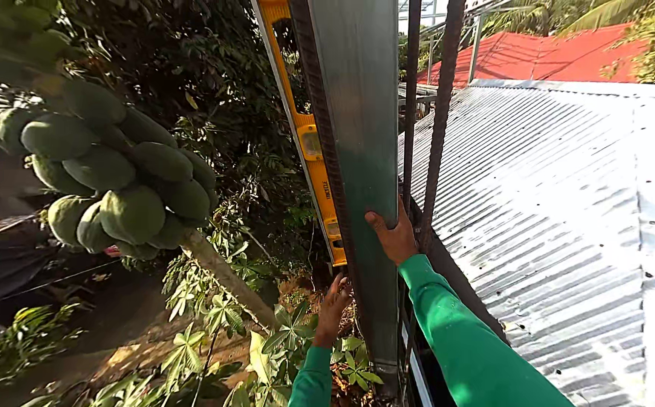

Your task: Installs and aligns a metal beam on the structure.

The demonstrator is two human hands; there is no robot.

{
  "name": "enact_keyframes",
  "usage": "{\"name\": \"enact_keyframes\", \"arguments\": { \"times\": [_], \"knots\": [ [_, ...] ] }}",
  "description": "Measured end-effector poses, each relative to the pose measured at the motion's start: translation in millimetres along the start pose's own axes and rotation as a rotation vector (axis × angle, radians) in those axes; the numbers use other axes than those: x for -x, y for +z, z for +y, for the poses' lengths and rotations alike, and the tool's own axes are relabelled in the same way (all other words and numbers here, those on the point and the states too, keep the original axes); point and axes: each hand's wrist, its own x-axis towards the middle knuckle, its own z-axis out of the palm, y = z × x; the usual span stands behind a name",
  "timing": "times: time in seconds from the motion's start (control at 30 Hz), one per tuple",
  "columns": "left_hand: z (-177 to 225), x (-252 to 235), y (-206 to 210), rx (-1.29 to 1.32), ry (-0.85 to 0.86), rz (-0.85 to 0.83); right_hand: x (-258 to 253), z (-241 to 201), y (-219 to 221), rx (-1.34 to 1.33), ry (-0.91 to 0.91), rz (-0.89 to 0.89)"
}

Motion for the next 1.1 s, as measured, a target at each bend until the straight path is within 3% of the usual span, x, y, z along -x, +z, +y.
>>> {"name": "enact_keyframes", "arguments": {
  "times": [0.1, 0.17, 0.3, 0.43, 0.6, 0.83, 1.1],
  "knots": [
    [41, -11, 2, 0.004, 0.172, 0.213, -2, 0, -1, -0.005, 0.015, -0.006],
    [87, -20, 6, -0.023, 0.326, 0.254, -3, 0, -1, -0.008, 0.023, -0.006],
    [175, -33, 17, -0.058, 0.554, 0.196, -3, 0, -1, -0.003, 0.002, -0.009],
    [223, -45, 32, -0.138, 0.554, 0.081, -2, 1, 0, 0.013, -0.002, 0.002],
    [241, -58, 45, -0.133, 0.478, -0.051, 0, 0, -2, 0.013, 0.002, 0.002],
    [246, -64, 48, -0.064, 0.391, -0.054, 2, -4, -4, -0.013, -0.004, -0.006],
    [240, -59, 43, -0.204, 0.389, -0.028, 8, -6, -3, -0.010, -0.009, -0.001]
  ]
}}
